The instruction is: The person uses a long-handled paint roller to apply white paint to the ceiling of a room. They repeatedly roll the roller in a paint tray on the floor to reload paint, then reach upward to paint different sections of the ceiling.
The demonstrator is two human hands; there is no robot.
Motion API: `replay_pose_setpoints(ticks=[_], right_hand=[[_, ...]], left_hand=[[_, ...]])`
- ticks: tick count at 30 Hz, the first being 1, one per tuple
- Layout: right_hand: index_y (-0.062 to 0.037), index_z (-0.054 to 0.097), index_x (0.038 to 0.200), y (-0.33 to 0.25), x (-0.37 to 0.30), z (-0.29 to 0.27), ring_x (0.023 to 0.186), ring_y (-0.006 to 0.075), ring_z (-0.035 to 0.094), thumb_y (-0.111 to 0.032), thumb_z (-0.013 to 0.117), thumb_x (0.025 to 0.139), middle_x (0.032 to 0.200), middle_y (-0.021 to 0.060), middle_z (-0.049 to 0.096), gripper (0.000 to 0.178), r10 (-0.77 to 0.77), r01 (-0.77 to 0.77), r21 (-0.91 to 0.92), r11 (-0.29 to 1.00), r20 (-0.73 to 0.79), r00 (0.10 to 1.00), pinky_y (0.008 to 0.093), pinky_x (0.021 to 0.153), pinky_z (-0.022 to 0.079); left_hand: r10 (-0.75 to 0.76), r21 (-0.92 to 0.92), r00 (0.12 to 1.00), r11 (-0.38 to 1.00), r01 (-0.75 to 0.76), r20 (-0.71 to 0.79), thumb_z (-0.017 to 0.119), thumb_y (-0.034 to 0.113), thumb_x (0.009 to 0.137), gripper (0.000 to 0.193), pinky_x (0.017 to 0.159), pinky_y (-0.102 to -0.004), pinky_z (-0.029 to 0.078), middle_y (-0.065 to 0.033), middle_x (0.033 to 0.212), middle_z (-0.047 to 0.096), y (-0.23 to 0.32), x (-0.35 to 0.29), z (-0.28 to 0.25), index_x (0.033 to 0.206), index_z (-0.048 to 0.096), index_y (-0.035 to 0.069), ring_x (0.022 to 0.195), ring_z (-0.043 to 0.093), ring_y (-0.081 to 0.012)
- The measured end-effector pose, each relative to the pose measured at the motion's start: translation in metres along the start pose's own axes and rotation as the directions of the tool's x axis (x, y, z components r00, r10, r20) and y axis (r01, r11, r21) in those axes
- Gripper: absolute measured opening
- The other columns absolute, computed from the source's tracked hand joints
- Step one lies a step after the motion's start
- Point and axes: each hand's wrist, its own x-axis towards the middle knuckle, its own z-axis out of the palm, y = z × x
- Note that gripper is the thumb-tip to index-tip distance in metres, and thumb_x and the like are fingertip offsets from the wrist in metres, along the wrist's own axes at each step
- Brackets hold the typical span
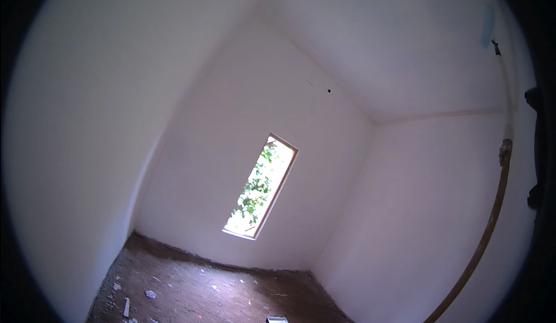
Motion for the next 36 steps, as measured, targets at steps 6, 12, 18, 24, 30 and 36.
replay_pose_setpoints(ticks=[6,12,18,24,30,36], right_hand=[[-0.0132,0.05,0.08,-0.019,-0.015,-0.014,0.049,0.0083,0.048,-0.01,0.063,0.102,0.061,-0.0025,0.049,0.026,0.001,-0.002,0.048,0.999,0.02,1.0,0.0264,0.043,0.039],[-0.0133,0.049,0.08,-0.02,-0.037,-0.044,0.049,0.0082,0.048,-0.009,0.064,0.102,0.06,-0.0023,0.049,0.027,0.035,-0.036,0.071,0.997,0.025,0.999,0.0264,0.044,0.04],[-0.0133,0.048,0.079,-0.021,-0.046,-0.054,0.049,0.008,0.049,-0.008,0.065,0.101,0.06,-0.0022,0.05,0.028,0.052,-0.054,0.063,0.997,0.027,0.998,0.0264,0.044,0.04],[-0.0134,0.047,0.079,0.012,-0.018,-0.066,0.049,0.0079,0.049,-0.007,0.066,0.101,0.06,-0.002,0.05,0.029,0.042,-0.042,0.051,0.998,0.006,0.999,0.0264,0.044,0.041],[-0.0134,0.046,0.078,0.055,-0.023,-0.074,0.049,0.0078,0.05,-0.006,0.067,0.1,0.059,-0.0018,0.05,0.031,0.04,-0.04,0.003,0.999,-0.131,0.991,0.0264,0.044,0.041],[-0.0129,0.048,0.08,0.065,-0.04,-0.074,0.049,0.009,0.05,-0.007,0.066,0.101,0.059,-0.0015,0.05,0.028,0.06,-0.085,-0.154,0.984,-0.158,0.986,0.027,0.045,0.042]], left_hand=[[-0.129,0.054,0.988,0.99,0.134,-0.082,0.054,0.037,0.103,0.024,0.062,-0.0358,0.032,-0.0062,0.083,0.04,-0.003,-0.045,-0.005,0.099,0.039,0.019,0.07,0.039,-0.0204],[-0.221,0.097,0.964,0.967,0.237,-0.151,0.056,0.039,0.101,0.026,0.066,-0.0367,0.033,-0.0075,0.088,0.041,-0.008,-0.088,-0.009,0.103,0.039,0.019,0.075,0.039,-0.0218],[-0.299,0.101,0.932,0.941,0.324,-0.204,0.057,0.04,0.1,0.03,0.07,-0.0376,0.033,-0.0087,0.092,0.041,-0.025,-0.12,-0.012,0.107,0.039,0.018,0.079,0.04,-0.0232],[-0.352,0.104,0.91,0.919,0.38,-0.217,0.058,0.042,0.099,0.034,0.074,-0.0385,0.033,-0.0099,0.097,0.042,-0.041,-0.135,-0.005,0.111,0.039,0.018,0.084,0.04,-0.0246],[-0.371,0.105,0.912,0.914,0.392,-0.175,0.059,0.044,0.098,0.038,0.078,-0.0394,0.033,-0.0111,0.102,0.042,-0.052,-0.141,-0.007,0.115,0.039,0.017,0.089,0.04,-0.026],[-0.358,0.106,0.924,0.922,0.372,-0.13,0.061,0.046,0.097,0.043,0.081,-0.0402,0.033,-0.0123,0.107,0.042,-0.061,-0.138,0.001,0.119,0.039,0.016,0.094,0.04,-0.0274]])
